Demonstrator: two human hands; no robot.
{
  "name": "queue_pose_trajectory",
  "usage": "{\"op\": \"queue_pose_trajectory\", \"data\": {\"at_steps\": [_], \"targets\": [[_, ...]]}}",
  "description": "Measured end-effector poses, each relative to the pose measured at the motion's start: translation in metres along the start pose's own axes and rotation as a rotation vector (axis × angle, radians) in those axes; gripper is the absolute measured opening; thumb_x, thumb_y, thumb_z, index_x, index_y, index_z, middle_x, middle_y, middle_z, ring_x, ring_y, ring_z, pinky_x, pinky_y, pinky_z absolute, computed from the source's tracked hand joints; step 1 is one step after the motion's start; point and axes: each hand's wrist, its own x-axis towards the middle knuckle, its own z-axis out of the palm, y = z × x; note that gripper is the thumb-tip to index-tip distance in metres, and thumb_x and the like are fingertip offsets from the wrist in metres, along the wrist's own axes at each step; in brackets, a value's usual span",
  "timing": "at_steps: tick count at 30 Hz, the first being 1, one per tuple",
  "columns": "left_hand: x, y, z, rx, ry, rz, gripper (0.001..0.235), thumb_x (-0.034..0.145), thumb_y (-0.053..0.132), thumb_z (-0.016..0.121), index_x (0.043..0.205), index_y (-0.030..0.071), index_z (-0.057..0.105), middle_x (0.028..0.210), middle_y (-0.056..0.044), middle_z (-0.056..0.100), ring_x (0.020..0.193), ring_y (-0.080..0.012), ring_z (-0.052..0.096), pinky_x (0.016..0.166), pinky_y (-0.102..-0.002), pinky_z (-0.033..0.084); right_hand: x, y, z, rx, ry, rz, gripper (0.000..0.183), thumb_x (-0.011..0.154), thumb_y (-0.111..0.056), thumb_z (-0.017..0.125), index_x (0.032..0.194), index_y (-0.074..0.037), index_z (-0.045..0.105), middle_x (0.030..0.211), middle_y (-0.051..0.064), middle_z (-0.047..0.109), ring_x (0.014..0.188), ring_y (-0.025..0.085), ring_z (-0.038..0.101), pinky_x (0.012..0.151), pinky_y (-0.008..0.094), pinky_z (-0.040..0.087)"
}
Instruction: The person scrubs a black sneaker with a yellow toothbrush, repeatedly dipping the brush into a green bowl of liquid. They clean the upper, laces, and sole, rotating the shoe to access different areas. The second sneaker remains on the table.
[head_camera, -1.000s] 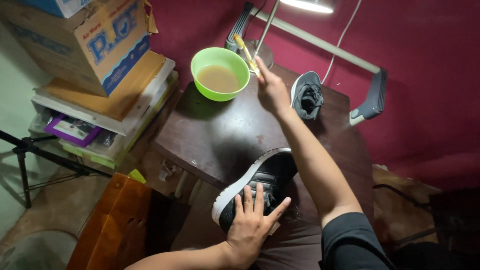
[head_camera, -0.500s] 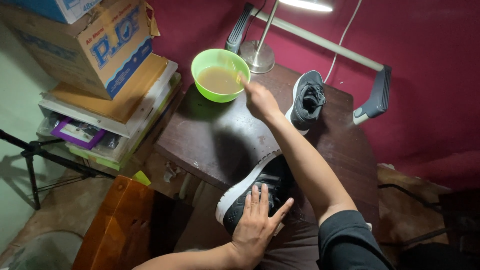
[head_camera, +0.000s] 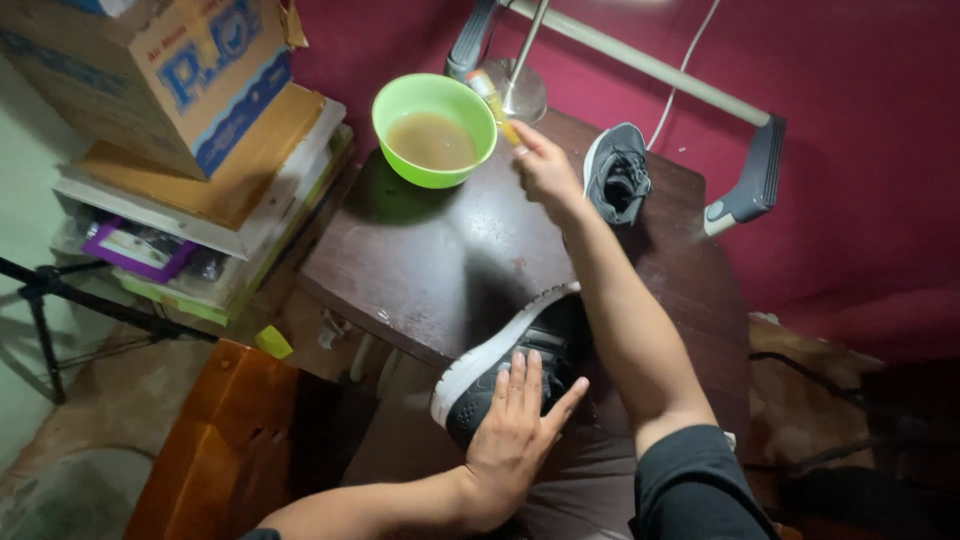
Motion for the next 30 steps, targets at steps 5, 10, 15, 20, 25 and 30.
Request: {"op": "queue_pose_trajectory", "data": {"at_steps": [5, 10, 15, 20, 25, 30], "targets": [[0.014, -0.003, -0.007, 0.007, -0.071, 0.031, 0.062, 0.104, 0.021, 0.026, 0.165, 0.032, 0.022, 0.154, -0.035, 0.04, 0.142, -0.047, 0.042, 0.118, -0.049, 0.033, -0.127, -0.046, -0.036, -0.255, -0.062, -0.104, 0.049, 0.1, -0.012, 0.048, 0.15, -0.011, 0.051, 0.106, 0.0, 0.044, 0.095, 0.011, 0.037, 0.081, 0.025, 0.026], [0.023, 0.0, -0.01, 0.033, -0.075, 0.053, 0.066, 0.103, 0.016, 0.028, 0.166, 0.028, 0.014, 0.158, -0.032, 0.037, 0.145, -0.0437, 0.041, 0.12, -0.048, 0.032, -0.27, -0.049, -0.064, -0.7, 0.106, -0.156, 0.055, 0.085, 0.004, 0.051, 0.137, -0.009, 0.065, 0.136, 0.007, 0.068, 0.125, 0.012, 0.062, 0.107, 0.024, 0.044], [0.028, -0.008, -0.021, 0.076, -0.099, 0.088, 0.065, 0.102, 0.017, 0.029, 0.165, 0.027, 0.02, 0.156, -0.031, 0.04, 0.142, -0.0415, 0.046, 0.117, -0.045, 0.036, -0.357, -0.002, -0.084, -0.668, 0.571, -0.057, 0.037, 0.097, -0.002, 0.06, 0.132, -0.008, 0.069, 0.13, 0.009, 0.071, 0.115, 0.01, 0.066, 0.097, 0.021, 0.048], [0.027, -0.009, -0.022, 0.126, -0.095, 0.107, 0.067, 0.104, 0.047, 0.038, 0.165, 0.031, 0.016, 0.157, -0.027, 0.041, 0.143, -0.0391, 0.046, 0.117, -0.044, 0.037, -0.366, 0.041, -0.049, -0.687, 0.468, -0.184, 0.053, 0.087, 0.005, 0.057, 0.136, -0.015, 0.066, 0.101, 0.004, 0.058, 0.093, 0.016, 0.054, 0.083, 0.027, 0.046], [0.024, -0.01, -0.023, 0.178, -0.126, 0.123, 0.062, 0.106, 0.026, 0.028, 0.166, 0.028, 0.011, 0.158, -0.028, 0.04, 0.144, -0.0401, 0.044, 0.118, -0.044, 0.037, -0.358, 0.07, -0.049, -0.929, 0.511, -0.165, 0.064, 0.089, 0.006, 0.059, 0.142, -0.03, 0.064, 0.066, -0.004, 0.044, 0.057, 0.015, 0.04, 0.056, 0.033, 0.036], [0.026, -0.016, -0.027, 0.146, -0.125, 0.131, 0.063, 0.105, 0.02, 0.029, 0.166, 0.026, 0.013, 0.157, -0.028, 0.041, 0.144, -0.0398, 0.045, 0.117, -0.044, 0.038, -0.345, 0.078, -0.059, -0.835, 0.563, -0.228, 0.047, 0.096, -0.003, 0.072, 0.138, -0.023, 0.066, 0.068, -0.001, 0.049, 0.058, 0.014, 0.042, 0.057, 0.037, 0.037]]}}
